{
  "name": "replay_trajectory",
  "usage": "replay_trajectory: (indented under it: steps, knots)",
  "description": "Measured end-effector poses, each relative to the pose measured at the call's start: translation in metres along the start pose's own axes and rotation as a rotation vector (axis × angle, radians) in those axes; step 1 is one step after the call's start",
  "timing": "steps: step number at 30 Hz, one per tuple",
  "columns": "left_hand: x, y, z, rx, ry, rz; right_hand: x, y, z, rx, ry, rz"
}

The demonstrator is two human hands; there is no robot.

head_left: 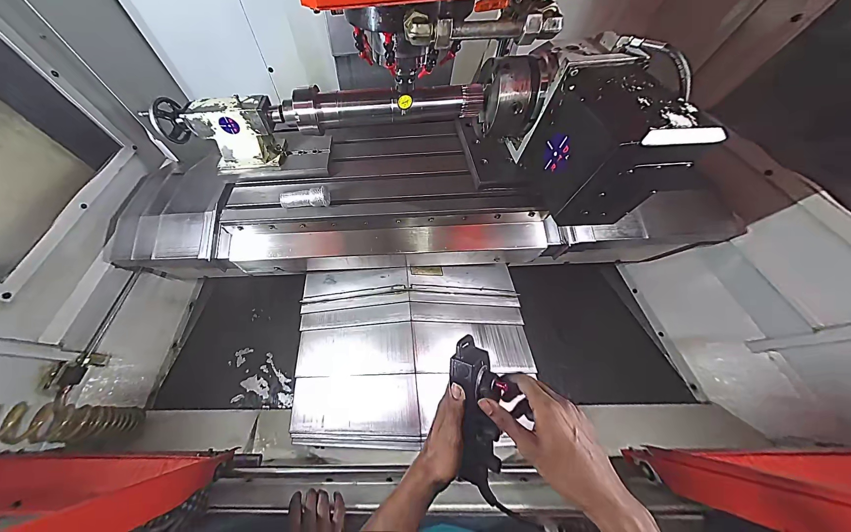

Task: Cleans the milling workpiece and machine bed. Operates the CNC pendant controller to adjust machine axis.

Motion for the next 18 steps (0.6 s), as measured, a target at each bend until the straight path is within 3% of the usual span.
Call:
replay_trajectory:
  steps: [3,5,8,12,14,18]
  knots:
    - [0.001,0.001,-0.001,-0.004,-0.017,0.006,0.001,-0.002,-0.007,-0.116,0.053,0.054]
    - [0.002,0.0,-0.001,-0.01,-0.004,-0.001,0.0,-0.001,-0.002,-0.064,0.016,0.078]
    - [0.003,-0.002,0.0,-0.03,0.022,0.013,-0.001,0.002,0.007,0.064,-0.058,-0.051]
    - [0.004,-0.001,-0.005,-0.022,-0.021,0.013,0.0,-0.003,0.003,-0.08,0.086,0.037]
    - [0.005,-0.001,-0.006,-0.016,-0.01,0.004,0.0,-0.002,0.006,-0.064,0.069,0.073]
    - [0.005,-0.001,-0.007,-0.044,-0.006,0.04,0.005,-0.003,0.016,0.082,0.0,-0.19]
Point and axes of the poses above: each hand's wrist, its own y-axis towards the middle knuckle, its own x-axis out of the palm, z = x × y, the point moved 5 cm from there along y, towards the middle knuckle, and after that the axes turned 11 degrees about x, right-handed, at the moved point
